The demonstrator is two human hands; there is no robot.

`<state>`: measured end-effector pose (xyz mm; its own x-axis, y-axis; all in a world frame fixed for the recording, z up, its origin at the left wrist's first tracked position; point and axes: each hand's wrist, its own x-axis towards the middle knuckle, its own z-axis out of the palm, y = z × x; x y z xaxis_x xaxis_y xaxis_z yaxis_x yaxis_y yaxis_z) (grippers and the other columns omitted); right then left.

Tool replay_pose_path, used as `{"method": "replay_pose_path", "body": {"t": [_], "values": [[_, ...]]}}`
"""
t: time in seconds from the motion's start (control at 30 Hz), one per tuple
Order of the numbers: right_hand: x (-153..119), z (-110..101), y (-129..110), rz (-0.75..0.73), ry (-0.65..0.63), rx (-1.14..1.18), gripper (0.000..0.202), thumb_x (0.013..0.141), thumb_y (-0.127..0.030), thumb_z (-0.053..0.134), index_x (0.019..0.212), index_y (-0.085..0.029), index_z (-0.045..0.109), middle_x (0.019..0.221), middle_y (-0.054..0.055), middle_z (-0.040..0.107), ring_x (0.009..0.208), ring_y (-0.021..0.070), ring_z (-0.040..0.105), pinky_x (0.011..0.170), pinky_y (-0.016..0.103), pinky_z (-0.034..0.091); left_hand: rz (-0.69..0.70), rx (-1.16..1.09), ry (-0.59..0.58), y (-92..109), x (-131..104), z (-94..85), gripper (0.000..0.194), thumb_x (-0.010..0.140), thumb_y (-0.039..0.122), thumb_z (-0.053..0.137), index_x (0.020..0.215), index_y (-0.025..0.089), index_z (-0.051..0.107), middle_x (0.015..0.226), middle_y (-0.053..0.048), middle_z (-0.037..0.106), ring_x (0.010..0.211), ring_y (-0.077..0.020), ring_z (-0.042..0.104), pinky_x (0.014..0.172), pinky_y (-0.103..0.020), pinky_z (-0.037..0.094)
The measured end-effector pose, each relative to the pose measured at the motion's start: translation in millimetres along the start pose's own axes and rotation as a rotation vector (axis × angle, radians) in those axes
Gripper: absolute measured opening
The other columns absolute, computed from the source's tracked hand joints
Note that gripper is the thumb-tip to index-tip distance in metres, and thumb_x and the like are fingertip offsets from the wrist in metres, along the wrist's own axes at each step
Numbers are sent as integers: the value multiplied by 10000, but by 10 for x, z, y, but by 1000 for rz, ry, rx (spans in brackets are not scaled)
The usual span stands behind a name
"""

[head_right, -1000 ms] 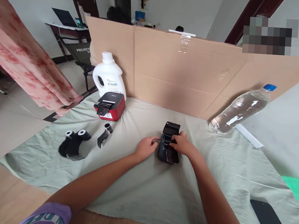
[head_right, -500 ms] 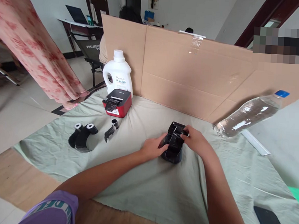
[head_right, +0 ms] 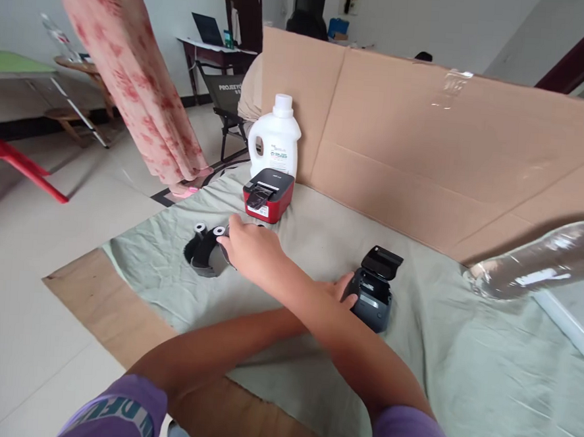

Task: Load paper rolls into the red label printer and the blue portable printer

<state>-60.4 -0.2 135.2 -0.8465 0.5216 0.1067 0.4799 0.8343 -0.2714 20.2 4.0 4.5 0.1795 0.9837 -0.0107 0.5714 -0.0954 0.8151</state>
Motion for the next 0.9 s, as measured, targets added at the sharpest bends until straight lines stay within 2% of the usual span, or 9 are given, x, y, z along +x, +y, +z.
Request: {"method": "replay_pose_path", "body": {"t": [0.17,0.27,0.33,0.43,0.53,0.63,0.77,0.83,0.9], "values": [[490,615,-76,-55,6,-267,346,1014,-391,434,1075,-98,606,833,146,717,969,305,599,836,386,366,20,107,-88,-31,-43,-79,752,945,625,258,1586,246,156,1254,-170,664,1026,-350,680,773,-397,480],[541,869,-14,14,-13,-281,322,1004,-356,466,1059,-87,633,870,164,710,1037,309,536,887,400,326,6,175,-62,-33,2,-41,733,928,632,292,1559,264,226,1135,-165,711,935,-367,699,707,-414,476],[507,947,21,73,-24,-289,334,994,-357,483,1095,-79,640,969,189,689,1047,309,505,898,411,309,12,179,-43,-38,19,-1,721,923,634,320,1539,264,269,1062,-163,726,880,-364,707,686,-411,469],[460,920,33,70,32,-271,502,987,-484,448,1233,-79,614,1163,226,606,1093,335,458,912,439,297,30,172,-5,-50,11,32,678,946,601,320,1528,253,291,1020,-158,730,855,-339,715,679,-391,448],[510,817,13,32,104,-210,566,993,-545,365,1290,-123,597,1227,208,563,1136,352,424,925,458,289,38,147,37,-64,-9,18,643,971,562,279,1522,232,310,1044,-166,729,871,-340,715,657,-386,425],[650,778,-5,22,58,-172,450,958,-518,469,1161,-162,657,1147,168,622,1159,358,423,959,473,260,45,120,52,-75,-21,-13,655,972,574,257,1515,216,341,1033,-167,736,841,-341,715,641,-383,423],[792,817,7,-22,-76,-116,195,887,-340,590,963,-183,678,894,102,697,1079,325,516,954,458,258,45,107,62,-73,-32,-30,654,969,579,272,1499,214,385,990,-163,744,780,-330,713,629,-376,421],[787,797,34,-26,-50,-21,153,873,-275,583,972,-197,671,877,73,705,990,280,570,930,426,287,49,104,67,-65,-36,-30,639,970,562,287,1491,209,397,962,-161,744,762,-330,710,617,-374,415],[721,722,78,-36,45,148,202,875,-247,565,1045,-219,669,918,44,706,913,228,599,903,382,326,65,94,61,-57,-33,-30,629,967,551,315,1486,205,402,945,-157,744,759,-333,707,604,-372,410]]}}
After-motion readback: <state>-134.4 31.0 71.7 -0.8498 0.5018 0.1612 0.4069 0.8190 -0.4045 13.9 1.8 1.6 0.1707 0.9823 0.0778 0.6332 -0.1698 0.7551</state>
